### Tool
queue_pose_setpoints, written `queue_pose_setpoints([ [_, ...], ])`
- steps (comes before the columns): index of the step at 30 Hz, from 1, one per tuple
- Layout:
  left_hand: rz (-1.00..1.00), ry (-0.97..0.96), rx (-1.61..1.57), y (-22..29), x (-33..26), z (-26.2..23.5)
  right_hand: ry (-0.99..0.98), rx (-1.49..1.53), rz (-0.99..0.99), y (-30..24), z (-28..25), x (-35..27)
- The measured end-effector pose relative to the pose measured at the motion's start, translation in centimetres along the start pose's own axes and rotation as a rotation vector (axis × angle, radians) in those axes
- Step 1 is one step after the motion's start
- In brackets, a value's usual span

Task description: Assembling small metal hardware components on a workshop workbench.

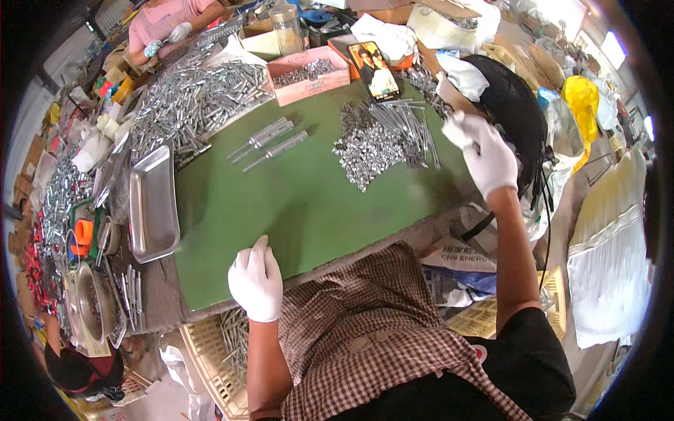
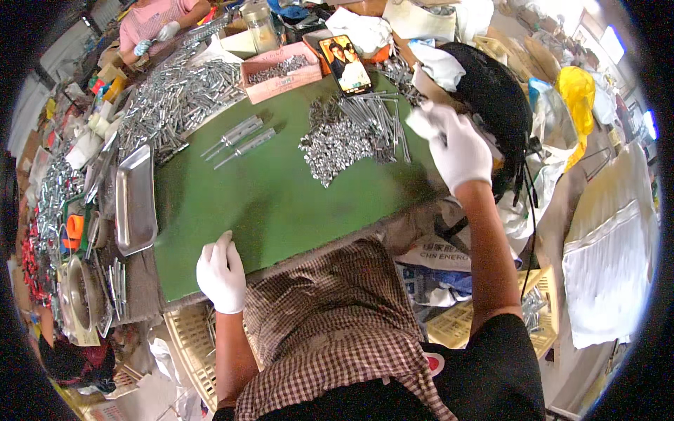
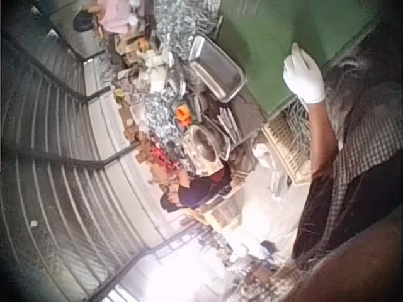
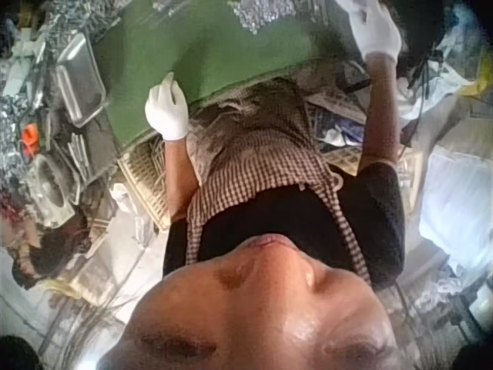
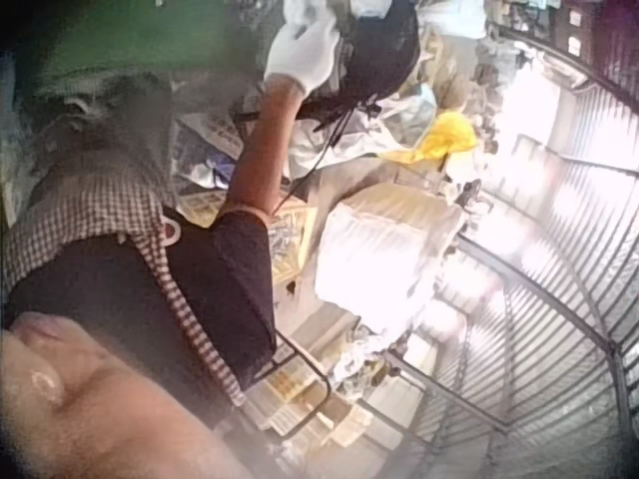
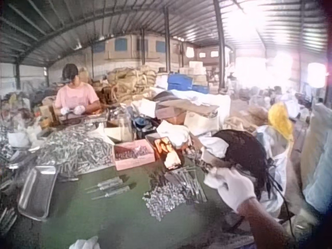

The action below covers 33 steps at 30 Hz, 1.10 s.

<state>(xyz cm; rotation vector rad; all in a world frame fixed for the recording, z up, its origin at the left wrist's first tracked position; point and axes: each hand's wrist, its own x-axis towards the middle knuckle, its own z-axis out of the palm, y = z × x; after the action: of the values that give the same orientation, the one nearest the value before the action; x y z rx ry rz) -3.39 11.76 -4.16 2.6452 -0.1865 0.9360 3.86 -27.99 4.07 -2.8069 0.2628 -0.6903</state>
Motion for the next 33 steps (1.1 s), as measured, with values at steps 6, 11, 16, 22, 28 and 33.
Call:
queue_pose_setpoints([
  [6, -0.004, -0.027, 0.031, 0.3, 0.0, -0.3, -0.083, -0.227, -0.014, -0.6, 6.5, 11.8],
  [11, -0.060, -0.102, 0.033, 0.6, 0.4, -0.4, -0.178, -0.388, 0.050, 0.5, 9.3, 13.7],
  [16, 0.100, -0.167, -0.038, 1.9, 5.8, 0.7, 0.179, 0.060, -0.363, -0.4, 6.3, 5.4],
  [22, 0.220, -0.129, 0.010, 1.3, 14.7, 9.9, -0.082, 0.680, -0.240, -5.7, 5.2, -7.9],
  [28, 0.262, -0.232, 0.080, 0.3, 15.7, 11.8, -0.252, 0.695, -0.082, -5.2, 2.4, -9.6],
  [33, 0.321, -0.504, -0.131, 4.0, 11.9, 6.6, -0.339, 0.819, -0.019, -5.4, 3.2, -9.7],
])
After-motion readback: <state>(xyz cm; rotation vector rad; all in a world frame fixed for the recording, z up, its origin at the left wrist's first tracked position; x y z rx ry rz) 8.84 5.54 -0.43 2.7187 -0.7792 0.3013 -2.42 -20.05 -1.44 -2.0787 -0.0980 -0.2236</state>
